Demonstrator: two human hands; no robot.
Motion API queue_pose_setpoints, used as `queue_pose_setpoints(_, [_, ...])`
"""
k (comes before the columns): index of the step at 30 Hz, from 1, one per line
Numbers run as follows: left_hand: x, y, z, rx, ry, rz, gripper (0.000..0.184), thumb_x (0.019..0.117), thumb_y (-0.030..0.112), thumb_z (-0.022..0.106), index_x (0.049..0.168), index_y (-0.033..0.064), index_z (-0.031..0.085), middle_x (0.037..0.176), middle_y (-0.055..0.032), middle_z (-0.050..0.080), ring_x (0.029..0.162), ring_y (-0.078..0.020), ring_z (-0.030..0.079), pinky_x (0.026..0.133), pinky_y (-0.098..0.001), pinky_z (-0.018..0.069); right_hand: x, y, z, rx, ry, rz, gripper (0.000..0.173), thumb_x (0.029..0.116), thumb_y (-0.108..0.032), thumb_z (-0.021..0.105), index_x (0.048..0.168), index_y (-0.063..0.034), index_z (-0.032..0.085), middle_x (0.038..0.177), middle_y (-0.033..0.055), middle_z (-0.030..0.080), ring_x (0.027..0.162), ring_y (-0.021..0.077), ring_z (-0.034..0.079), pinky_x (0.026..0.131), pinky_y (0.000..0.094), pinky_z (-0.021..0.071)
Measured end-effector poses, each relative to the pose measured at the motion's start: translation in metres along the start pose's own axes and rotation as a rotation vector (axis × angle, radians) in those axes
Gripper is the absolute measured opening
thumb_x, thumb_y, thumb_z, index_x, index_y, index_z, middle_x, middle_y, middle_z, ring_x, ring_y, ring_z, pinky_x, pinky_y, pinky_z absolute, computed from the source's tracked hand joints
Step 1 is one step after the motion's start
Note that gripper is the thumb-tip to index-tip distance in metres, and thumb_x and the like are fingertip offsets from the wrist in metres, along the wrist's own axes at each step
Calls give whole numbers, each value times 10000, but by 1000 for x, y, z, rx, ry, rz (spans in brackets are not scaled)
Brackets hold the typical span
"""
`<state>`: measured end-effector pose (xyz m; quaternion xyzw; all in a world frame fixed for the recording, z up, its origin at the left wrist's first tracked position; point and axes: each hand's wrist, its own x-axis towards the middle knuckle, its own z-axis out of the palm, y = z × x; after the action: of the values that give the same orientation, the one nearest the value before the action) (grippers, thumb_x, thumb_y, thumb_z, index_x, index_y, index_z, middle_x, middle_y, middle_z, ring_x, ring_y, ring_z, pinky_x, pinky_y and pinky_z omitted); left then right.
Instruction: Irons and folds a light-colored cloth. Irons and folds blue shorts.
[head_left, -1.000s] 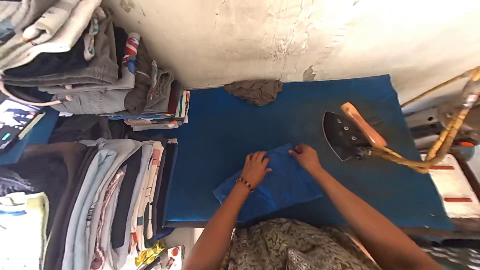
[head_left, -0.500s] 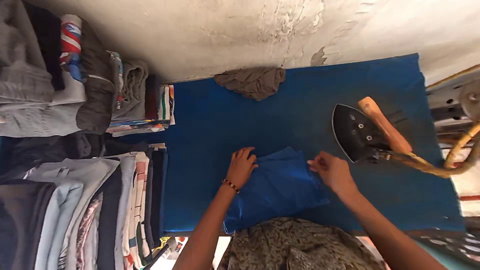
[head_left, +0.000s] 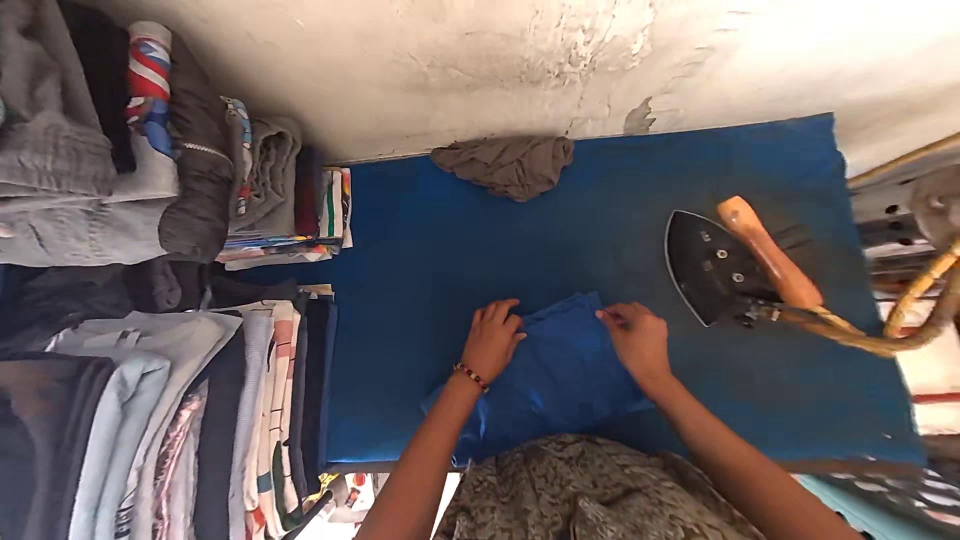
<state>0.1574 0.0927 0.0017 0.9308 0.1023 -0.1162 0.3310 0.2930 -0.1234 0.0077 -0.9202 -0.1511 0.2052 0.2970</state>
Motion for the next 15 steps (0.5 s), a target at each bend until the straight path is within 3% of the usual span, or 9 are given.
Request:
queue_pose_setpoints(4, [-4,3,1,-17,19,5,270,1025,203,600,1117,-25,712,1446,-218,563,1340,-396,532,1118,-578,369,-15,7,-4,3,137,-149,146,940,-89,711,939,49,759,979,245,725,918,412,704,848,619,522])
queue_pose_setpoints(7, [-9,4,-3,-60,30,4,269,1015,203,617,1095,-37,710,1442,-230,562,1332,-406,535,1115,-578,370,-40,-11,-30,80,-8,-24,176,956,-99,665,984,71,702,943,209,716,876,296,696,810,482,540])
queue_pose_setpoints(10, [-14,4,-9,-144,49,-7,262,1010,201,626,1078,-39,707,1440,-234,559,1323,-409,537,1103,-582,377,-54,-32,-55,182,-172,97,159,959,-87,631,1036,50,609,802,80,597,683,107,556,652,298,470])
queue_pose_setpoints(13, [-1,5,-7,-171,115,-108,252,1023,183,607,1090,-39,707,1437,-219,564,1323,-401,535,1100,-586,380,-33,-44,-49,378,-117,172,269,997,-79,635,1198,57,521,863,103,621,735,124,591,716,324,511])
queue_pose_setpoints(15, [12,7,-1,-158,173,-237,266,1037,175,589,1183,-28,678,1474,-221,527,1358,-406,504,1111,-592,376,-6,-34,-32,433,-72,154,395,1040,-111,601,1371,36,444,1076,190,673,911,211,672,837,401,552])
